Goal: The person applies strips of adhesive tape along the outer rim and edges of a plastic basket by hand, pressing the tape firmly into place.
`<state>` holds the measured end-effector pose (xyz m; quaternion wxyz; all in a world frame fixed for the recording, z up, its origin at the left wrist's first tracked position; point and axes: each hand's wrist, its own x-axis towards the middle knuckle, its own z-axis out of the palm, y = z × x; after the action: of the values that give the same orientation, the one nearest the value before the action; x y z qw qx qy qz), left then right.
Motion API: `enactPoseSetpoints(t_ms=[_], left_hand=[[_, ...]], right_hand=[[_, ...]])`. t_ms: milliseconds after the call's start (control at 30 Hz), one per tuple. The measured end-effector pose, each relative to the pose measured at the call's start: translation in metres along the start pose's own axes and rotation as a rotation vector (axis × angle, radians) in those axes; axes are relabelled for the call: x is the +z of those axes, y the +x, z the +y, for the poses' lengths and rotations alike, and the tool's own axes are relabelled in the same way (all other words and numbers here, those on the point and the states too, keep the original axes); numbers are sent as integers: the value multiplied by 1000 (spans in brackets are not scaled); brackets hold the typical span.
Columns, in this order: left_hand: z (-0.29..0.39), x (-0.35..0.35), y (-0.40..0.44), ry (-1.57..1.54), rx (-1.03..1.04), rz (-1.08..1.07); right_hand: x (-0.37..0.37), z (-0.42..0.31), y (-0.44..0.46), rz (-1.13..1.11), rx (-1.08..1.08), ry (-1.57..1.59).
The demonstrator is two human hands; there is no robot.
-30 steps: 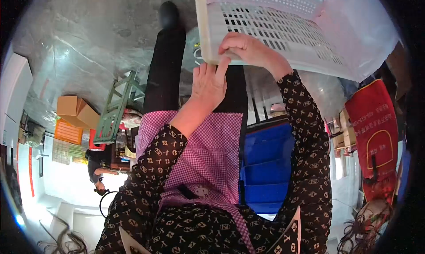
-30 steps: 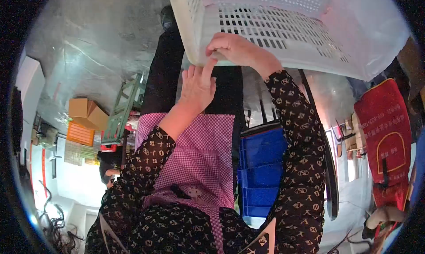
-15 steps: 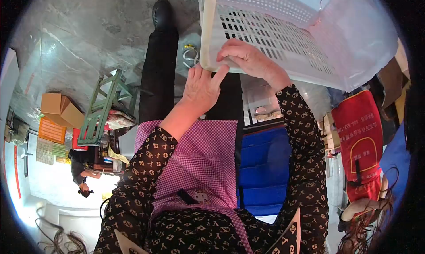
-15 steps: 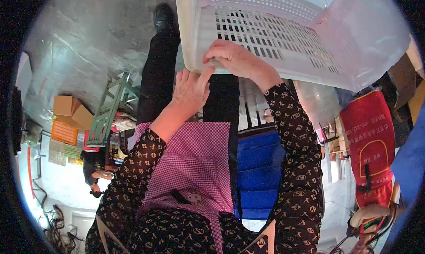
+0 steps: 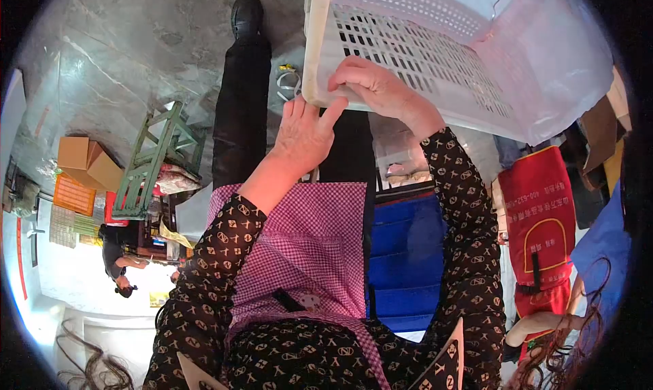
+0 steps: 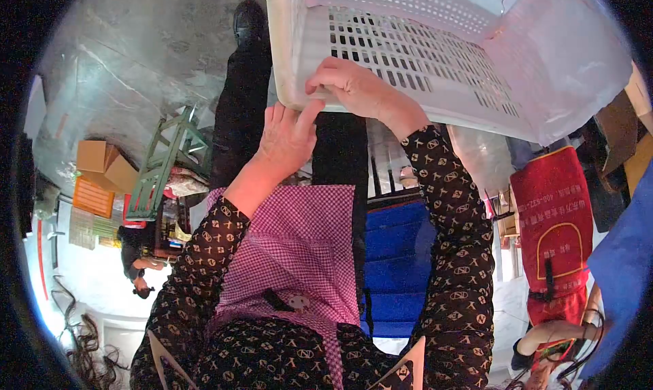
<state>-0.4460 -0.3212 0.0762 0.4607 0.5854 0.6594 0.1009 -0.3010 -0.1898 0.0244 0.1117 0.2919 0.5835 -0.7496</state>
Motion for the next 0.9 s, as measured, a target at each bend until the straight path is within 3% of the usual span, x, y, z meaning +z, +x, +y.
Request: enactPoseSetpoints(t_ms=[900], left_hand=[[-3, -1, 1, -16, -2, -20]], right_hand=[[1, 1, 1, 9, -27, -115]])
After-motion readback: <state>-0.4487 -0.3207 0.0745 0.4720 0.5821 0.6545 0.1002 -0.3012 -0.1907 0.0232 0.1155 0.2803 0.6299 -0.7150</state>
